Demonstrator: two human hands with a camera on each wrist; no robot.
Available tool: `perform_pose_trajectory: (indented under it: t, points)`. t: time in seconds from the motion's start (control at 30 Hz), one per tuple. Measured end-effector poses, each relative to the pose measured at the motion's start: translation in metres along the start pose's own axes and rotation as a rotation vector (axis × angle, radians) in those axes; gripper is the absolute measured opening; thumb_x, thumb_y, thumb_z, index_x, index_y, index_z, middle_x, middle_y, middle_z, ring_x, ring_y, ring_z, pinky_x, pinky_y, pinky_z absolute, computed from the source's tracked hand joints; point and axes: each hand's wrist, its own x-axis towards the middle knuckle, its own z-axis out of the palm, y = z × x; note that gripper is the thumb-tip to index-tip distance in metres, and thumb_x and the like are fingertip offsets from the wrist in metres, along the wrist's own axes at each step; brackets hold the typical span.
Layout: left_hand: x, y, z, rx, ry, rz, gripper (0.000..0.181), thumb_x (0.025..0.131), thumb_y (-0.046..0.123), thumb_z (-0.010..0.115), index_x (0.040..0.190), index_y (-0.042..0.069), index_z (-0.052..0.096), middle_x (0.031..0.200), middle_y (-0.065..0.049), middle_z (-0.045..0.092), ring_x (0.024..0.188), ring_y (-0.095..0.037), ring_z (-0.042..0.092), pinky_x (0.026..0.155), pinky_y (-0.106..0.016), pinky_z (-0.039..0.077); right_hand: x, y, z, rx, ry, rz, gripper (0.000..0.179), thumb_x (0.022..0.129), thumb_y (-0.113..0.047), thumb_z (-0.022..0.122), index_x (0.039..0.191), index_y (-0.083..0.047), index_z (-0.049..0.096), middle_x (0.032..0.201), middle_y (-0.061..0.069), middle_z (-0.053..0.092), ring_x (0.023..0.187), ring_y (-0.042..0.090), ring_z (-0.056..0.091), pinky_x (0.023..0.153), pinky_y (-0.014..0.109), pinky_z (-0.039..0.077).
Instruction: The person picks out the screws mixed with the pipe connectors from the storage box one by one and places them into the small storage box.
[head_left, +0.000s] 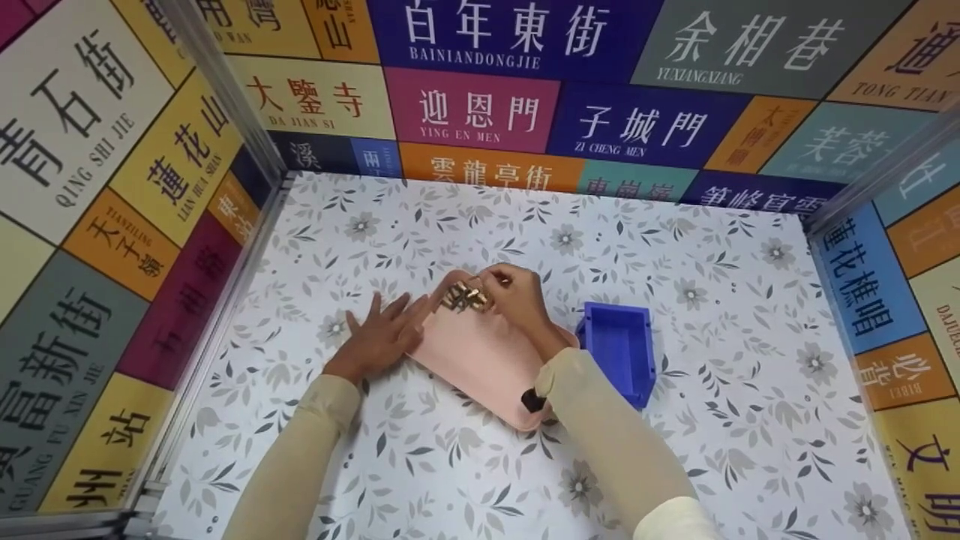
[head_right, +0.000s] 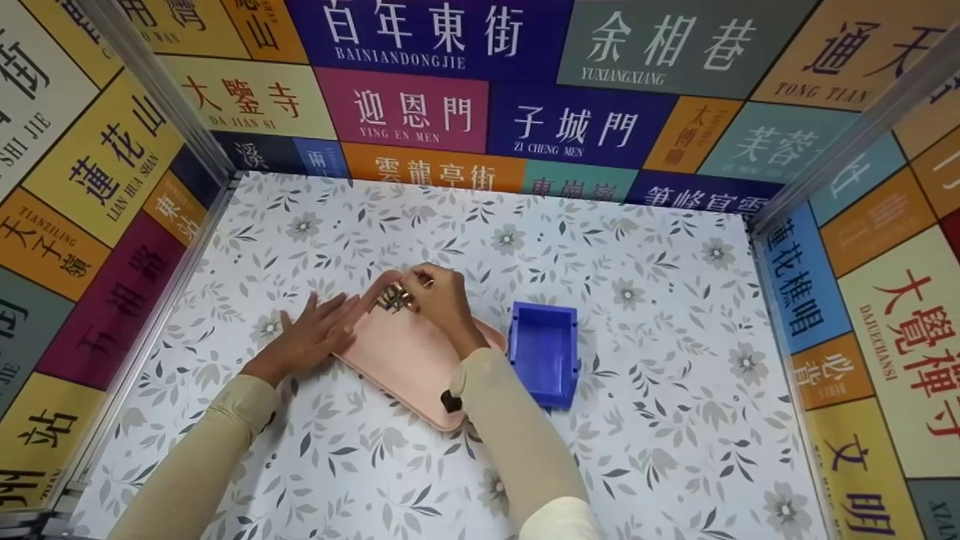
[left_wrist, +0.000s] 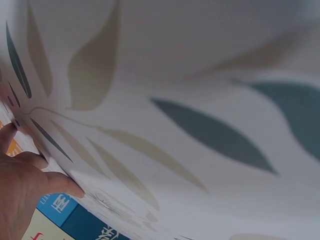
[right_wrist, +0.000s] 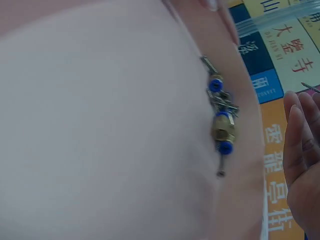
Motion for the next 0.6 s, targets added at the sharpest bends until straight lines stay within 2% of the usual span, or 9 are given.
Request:
perform_pose_trajectory:
  t: [0.1, 0.17, 0.4, 0.6]
  points:
    - [0.000, 0.000, 0.001, -0.011, 0.003, 0.001, 0.059, 0.104, 0.068, 0.025, 0.159, 0.054, 0.010, 0.173, 0.008, 0.014, 0.157, -0.046, -0.009, 0.110, -0.083, -0.012, 0.002, -0.007, -0.012, 0.027, 0.014, 0.000, 0.025, 0.100, -0.019, 0.066, 0.099, 0.004, 0.076, 0.082, 0.029, 0.071, 0.056, 0.039, 0.068, 0.050, 0.051, 0.058]
    - [-0.001, 0.000, 0.001, -0.012, 0.005, 0.002, 0.058, 0.104, 0.067, 0.025, 0.159, 0.054, 0.010, 0.173, 0.008, 0.014, 0.157, -0.046, -0.009, 0.110, -0.082, -0.012, 0.002, -0.011, -0.021, 0.036, 0.029, -0.010, 0.024, 0.100, -0.018, 0.066, 0.098, 0.003, 0.077, 0.081, 0.030, 0.071, 0.056, 0.037, 0.069, 0.052, 0.056, 0.057]
    - [-0.003, -0.001, -0.001, -0.009, 0.010, 0.017, 0.057, 0.105, 0.066, 0.024, 0.159, 0.056, 0.009, 0.173, 0.007, 0.015, 0.157, -0.047, -0.007, 0.108, -0.084, -0.012, 0.002, -0.024, -0.054, 0.003, 0.119, -0.042, 0.018, 0.100, -0.020, 0.067, 0.092, -0.008, 0.079, 0.075, 0.016, 0.073, 0.055, 0.035, 0.068, 0.046, 0.035, 0.056]
    - [-0.003, 0.001, -0.002, -0.013, 0.027, 0.027, 0.057, 0.106, 0.063, 0.030, 0.160, 0.053, 0.013, 0.172, 0.005, 0.018, 0.156, -0.049, -0.004, 0.109, -0.085, -0.007, -0.004, -0.040, -0.081, -0.015, 0.171, -0.045, 0.022, 0.101, -0.015, 0.064, 0.100, 0.004, 0.076, 0.079, 0.025, 0.071, 0.058, 0.039, 0.069, 0.047, 0.040, 0.057]
